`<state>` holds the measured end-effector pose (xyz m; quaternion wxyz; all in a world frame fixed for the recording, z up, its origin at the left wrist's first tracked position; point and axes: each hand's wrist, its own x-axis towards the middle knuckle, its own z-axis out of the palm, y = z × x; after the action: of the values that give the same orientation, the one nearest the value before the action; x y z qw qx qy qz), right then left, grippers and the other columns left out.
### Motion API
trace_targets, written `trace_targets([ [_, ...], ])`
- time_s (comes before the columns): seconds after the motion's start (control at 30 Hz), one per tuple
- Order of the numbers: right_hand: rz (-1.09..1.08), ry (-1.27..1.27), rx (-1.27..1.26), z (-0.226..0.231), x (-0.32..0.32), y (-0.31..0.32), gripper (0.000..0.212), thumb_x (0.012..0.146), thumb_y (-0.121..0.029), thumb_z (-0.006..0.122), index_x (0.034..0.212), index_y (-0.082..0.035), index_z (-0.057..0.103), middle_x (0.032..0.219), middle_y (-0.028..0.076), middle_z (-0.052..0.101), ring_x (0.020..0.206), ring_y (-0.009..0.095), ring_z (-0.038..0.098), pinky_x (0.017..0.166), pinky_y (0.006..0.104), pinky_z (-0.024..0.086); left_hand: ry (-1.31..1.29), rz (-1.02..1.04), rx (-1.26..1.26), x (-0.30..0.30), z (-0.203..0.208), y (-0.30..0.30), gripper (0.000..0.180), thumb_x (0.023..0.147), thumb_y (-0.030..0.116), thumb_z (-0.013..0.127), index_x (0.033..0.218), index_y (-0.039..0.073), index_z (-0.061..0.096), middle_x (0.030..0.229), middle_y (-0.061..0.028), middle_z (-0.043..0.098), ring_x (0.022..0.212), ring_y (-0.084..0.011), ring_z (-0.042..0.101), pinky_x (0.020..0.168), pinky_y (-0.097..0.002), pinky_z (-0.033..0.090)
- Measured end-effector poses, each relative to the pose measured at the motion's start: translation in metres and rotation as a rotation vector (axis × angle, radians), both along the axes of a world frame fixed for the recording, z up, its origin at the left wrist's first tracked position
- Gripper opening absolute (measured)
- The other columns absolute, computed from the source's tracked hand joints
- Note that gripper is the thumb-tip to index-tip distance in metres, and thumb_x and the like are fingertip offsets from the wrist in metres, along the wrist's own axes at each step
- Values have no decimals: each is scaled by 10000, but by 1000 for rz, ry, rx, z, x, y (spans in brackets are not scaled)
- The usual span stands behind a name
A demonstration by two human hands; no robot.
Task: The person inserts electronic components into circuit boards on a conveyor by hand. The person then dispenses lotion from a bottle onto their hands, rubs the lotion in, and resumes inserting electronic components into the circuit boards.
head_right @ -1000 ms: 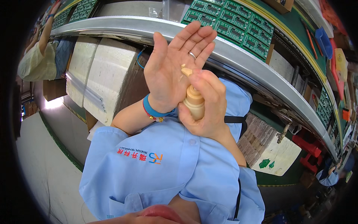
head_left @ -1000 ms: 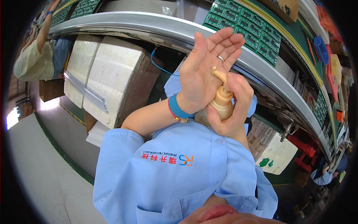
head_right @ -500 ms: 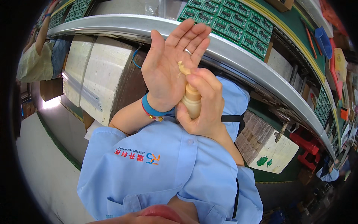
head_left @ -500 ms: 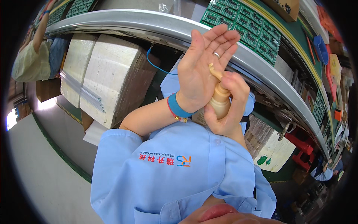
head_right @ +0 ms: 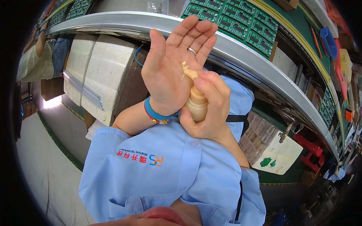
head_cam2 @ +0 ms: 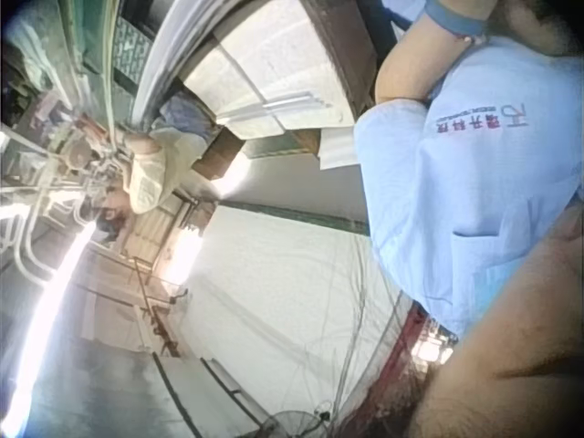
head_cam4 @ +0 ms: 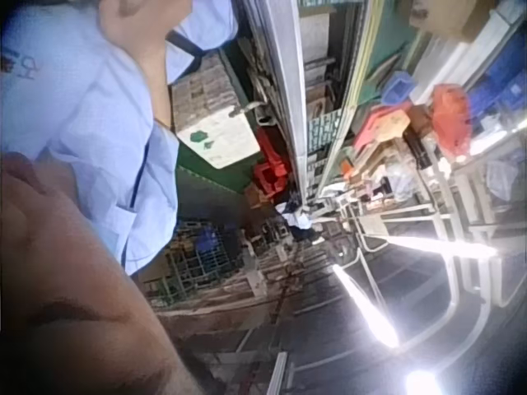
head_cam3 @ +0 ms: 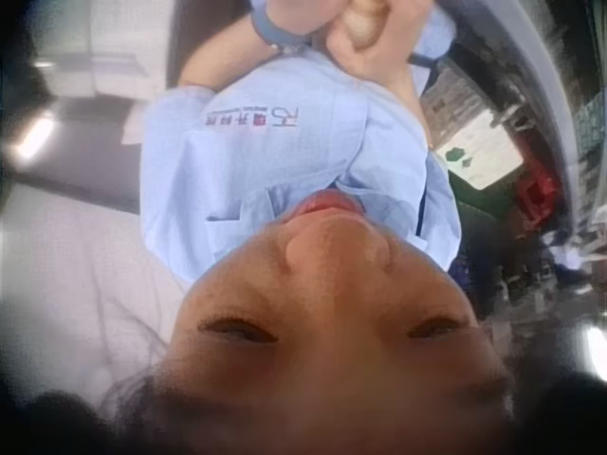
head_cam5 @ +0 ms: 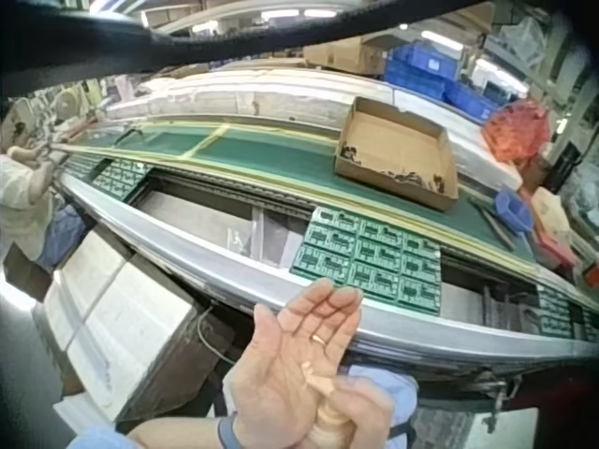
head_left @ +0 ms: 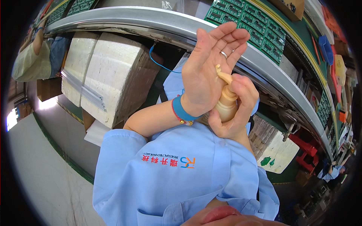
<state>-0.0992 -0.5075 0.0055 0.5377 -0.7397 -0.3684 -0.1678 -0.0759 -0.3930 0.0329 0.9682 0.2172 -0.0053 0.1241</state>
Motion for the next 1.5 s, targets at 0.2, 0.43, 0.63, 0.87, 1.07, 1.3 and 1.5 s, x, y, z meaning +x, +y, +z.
trace_targets([
  [0.2, -7, 31, 22, -9, 1, -3, 669, 590, -32, 678, 1217, 1, 444, 1201, 229, 461, 1027, 352, 532, 886, 381, 450, 77, -72, -115, 7, 5, 0, 647, 960, 508, 367, 1290, -46, 408, 1300, -210, 447, 1295, -325, 368, 1121, -420, 268],
  [0.43, -5, 629, 485, 5, -11, -4, 682, 692, -127, 715, 1283, 9, 402, 1296, 197, 435, 1123, 283, 510, 929, 376, 426, -107, -155, -443, 7, 21, 20, 627, 936, 436, 491, 1315, -51, 383, 1345, -215, 415, 1340, -336, 300, 1148, -437, 219],
  [0.63, 84, 741, -6, 7, -3, -70, 811, 671, -213, 803, 1323, -3, 369, 1244, 137, 486, 1137, 218, 507, 966, 355, 402, -214, -179, -452, 12, 37, 41, 575, 925, 267, 561, 1332, -70, 335, 1386, -200, 375, 1372, -318, 257, 1160, -460, 191],
  [0.87, -700, -67, 166, 110, 109, -219, 713, 712, -138, 776, 1283, -16, 366, 1168, 133, 533, 1061, 236, 568, 896, 369, 494, -273, -319, -259, 60, 42, 46, 551, 967, 350, 471, 1340, -41, 362, 1372, -182, 411, 1355, -298, 302, 1150, -443, 232],
  [1.07, -1144, -314, 7, 163, 278, -422, 641, 686, -151, 807, 1205, -16, 456, 1117, 110, 550, 1004, 206, 561, 881, 320, 448, -239, -408, -113, 118, 36, 38, 505, 989, 338, 420, 1337, -25, 383, 1337, -177, 450, 1320, -297, 358, 1118, -433, 291],
  [1.3, -1443, -166, 145, 129, 424, -521, 705, 647, -196, 808, 1221, -7, 444, 1118, 158, 582, 1012, 272, 582, 912, 372, 437, -43, -338, 16, 159, 32, 21, 467, 1003, 351, 373, 1317, 8, 422, 1258, -155, 518, 1224, -284, 469, 1024, -418, 412],
  [1.5, -1351, 61, 165, 87, 480, -587, 704, 634, -234, 807, 1212, -4, 478, 1151, 168, 584, 1051, 288, 582, 916, 381, 438, 11, -385, 72, 181, 24, 7, 449, 1004, 345, 373, 1307, 23, 455, 1248, -157, 551, 1203, -273, 493, 989, -402, 440],
])
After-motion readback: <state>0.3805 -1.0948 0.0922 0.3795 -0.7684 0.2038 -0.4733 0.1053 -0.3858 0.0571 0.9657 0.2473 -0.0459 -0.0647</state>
